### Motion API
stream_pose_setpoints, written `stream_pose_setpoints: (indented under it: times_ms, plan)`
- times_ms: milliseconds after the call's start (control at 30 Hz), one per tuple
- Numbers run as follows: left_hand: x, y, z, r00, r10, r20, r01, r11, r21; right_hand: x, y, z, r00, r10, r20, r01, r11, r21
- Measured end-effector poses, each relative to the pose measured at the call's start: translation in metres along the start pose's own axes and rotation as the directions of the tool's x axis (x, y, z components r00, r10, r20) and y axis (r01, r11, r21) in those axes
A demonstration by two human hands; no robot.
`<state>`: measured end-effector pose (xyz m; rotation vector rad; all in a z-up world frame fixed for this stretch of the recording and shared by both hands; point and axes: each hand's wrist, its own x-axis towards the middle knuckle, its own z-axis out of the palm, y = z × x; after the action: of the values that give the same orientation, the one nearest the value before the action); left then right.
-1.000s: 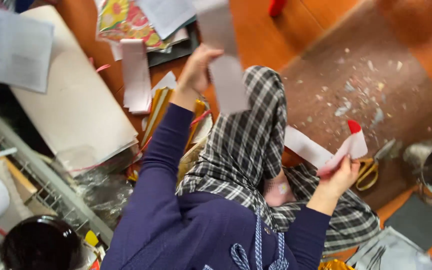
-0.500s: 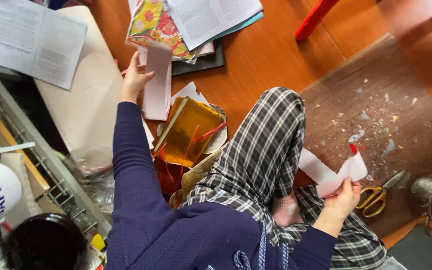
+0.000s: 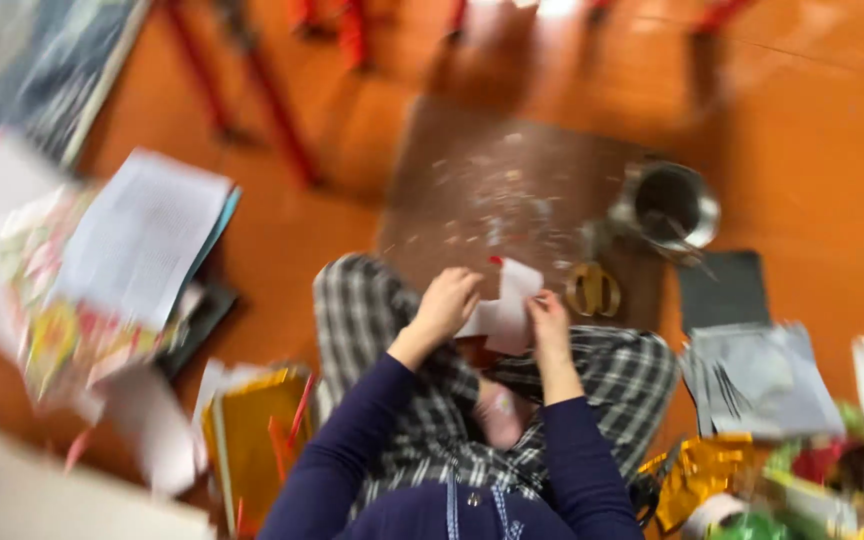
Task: Cutting strips of paper with scissors and folding them while sitting on the floor
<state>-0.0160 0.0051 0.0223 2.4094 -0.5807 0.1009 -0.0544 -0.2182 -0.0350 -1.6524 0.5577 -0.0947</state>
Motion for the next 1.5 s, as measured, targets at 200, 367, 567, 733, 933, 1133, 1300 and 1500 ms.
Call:
stream_pose_setpoints:
  times_ms: [200,367,567,733,933,1133,1300,1500]
  plan:
    - [0.014,0.028,0.065,0.996,-0.061,0.06,0.026,0.883,0.468,-0.006,-0.031,-0.015,0.98,0.145,-0.139,-0.108,0.963,0.246]
    - [0.022,0.007,0.102,0.905,-0.253,0.341,0.046,0.857,0.513,-0.006,-0.036,-0.012,0.97,0.223,-0.093,-0.17,0.903,0.395]
    - [0.027,-0.016,0.118,0.856,-0.31,0.413,0.171,0.925,0.339,0.003,-0.022,-0.003,0.973,0.232,-0.01,-0.204,0.872,0.444]
    - [0.029,-0.012,0.112,0.803,-0.448,0.393,0.553,0.806,-0.212,-0.004,-0.032,-0.004,0.969,0.245,-0.045,-0.202,0.878,0.433]
    - [0.021,0.073,0.035,0.771,-0.407,0.491,0.608,0.24,-0.757,-0.003,-0.008,0.006,0.983,0.065,-0.17,-0.056,0.997,0.055]
    - [0.023,0.065,0.036,0.85,-0.291,0.439,0.517,0.306,-0.799,-0.014,-0.036,0.013,0.988,0.153,-0.016,-0.148,0.975,0.166]
    - [0.037,0.074,0.004,0.757,-0.427,0.494,0.577,0.083,-0.813,-0.028,-0.059,0.003,0.979,-0.094,0.182,0.074,0.991,0.114]
    - [0.049,0.067,-0.031,0.788,-0.375,0.489,0.464,-0.162,-0.871,-0.065,-0.086,0.013,0.92,-0.116,0.374,0.045,0.98,0.193]
